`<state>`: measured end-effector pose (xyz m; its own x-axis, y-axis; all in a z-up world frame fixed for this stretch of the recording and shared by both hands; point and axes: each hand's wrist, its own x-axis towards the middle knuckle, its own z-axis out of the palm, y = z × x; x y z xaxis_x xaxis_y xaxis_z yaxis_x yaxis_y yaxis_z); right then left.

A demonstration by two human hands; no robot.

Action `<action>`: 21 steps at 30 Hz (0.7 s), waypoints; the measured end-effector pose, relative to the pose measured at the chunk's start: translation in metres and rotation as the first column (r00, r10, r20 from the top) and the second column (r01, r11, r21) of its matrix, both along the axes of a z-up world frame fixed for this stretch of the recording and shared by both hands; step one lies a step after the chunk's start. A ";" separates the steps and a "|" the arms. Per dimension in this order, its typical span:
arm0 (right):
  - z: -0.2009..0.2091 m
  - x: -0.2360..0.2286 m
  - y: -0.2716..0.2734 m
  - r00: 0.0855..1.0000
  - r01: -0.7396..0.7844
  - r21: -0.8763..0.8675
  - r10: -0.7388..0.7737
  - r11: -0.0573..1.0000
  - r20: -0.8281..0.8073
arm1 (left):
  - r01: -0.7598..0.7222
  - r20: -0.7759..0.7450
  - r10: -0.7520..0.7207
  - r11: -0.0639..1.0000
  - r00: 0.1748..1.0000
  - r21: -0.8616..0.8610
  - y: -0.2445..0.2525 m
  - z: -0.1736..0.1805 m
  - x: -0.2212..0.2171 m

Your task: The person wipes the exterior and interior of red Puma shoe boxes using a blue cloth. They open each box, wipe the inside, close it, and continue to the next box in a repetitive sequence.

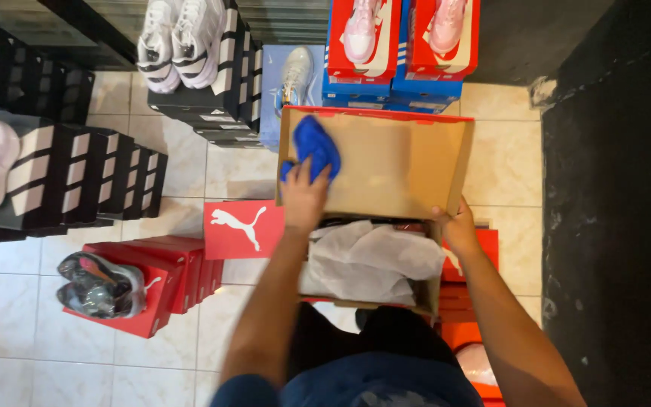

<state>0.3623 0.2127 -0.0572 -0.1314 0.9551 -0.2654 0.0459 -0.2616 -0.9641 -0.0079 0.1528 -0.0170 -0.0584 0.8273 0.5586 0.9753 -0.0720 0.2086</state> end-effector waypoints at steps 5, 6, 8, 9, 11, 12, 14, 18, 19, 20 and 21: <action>0.017 0.013 -0.031 0.997 -0.021 0.133 0.030 0.991 -0.070 | 0.446 0.450 -0.326 0.874 0.832 -0.191 -0.135 0.106 -0.050; 0.048 0.014 -0.046 0.998 0.003 0.120 0.004 0.993 -0.062 | 0.470 0.461 -0.342 0.860 0.819 -0.198 -0.167 0.109 -0.066; 0.112 0.013 -0.071 0.899 -0.154 -0.060 0.115 0.986 -0.423 | 0.376 0.949 0.310 0.887 -0.055 -0.269 -0.229 0.116 -0.104; 0.125 0.026 -0.080 0.905 -0.130 -0.073 0.088 0.989 -0.415 | 0.400 0.945 0.323 0.874 -0.056 -0.275 -0.254 0.101 -0.128; 0.147 0.048 -0.097 0.908 -0.137 -0.471 -0.080 0.871 -0.412 | 0.345 0.710 0.429 0.898 -0.558 -0.271 -0.302 0.068 -0.180; 0.138 0.047 -0.100 0.908 -0.115 -0.469 -0.099 0.876 -0.407 | 0.367 0.709 0.439 0.891 -0.552 -0.267 -0.292 0.074 -0.182; 0.119 0.048 -0.112 0.952 -0.012 -0.433 -0.122 0.901 -0.279 | 0.450 0.656 0.583 0.478 0.480 -0.754 -0.279 0.083 -0.180; 0.106 -0.026 -0.121 0.970 0.142 -0.499 -0.021 0.855 0.241 | 0.553 0.564 0.664 0.263 0.491 -0.790 -0.196 0.113 -0.105; 0.082 -0.032 -0.126 0.935 0.175 -0.425 -0.014 0.888 0.355 | 0.538 0.552 0.623 0.238 0.554 -0.809 -0.186 0.098 -0.092; 0.057 -0.038 -0.128 0.886 0.197 -0.342 -0.018 0.919 0.463 | 0.521 0.540 0.574 0.217 0.616 -0.826 -0.171 0.082 -0.077; 0.059 -0.041 -0.127 0.884 0.215 -0.343 -0.033 0.914 0.467 | 0.528 0.541 0.564 0.206 0.624 -0.824 -0.170 0.042 -0.080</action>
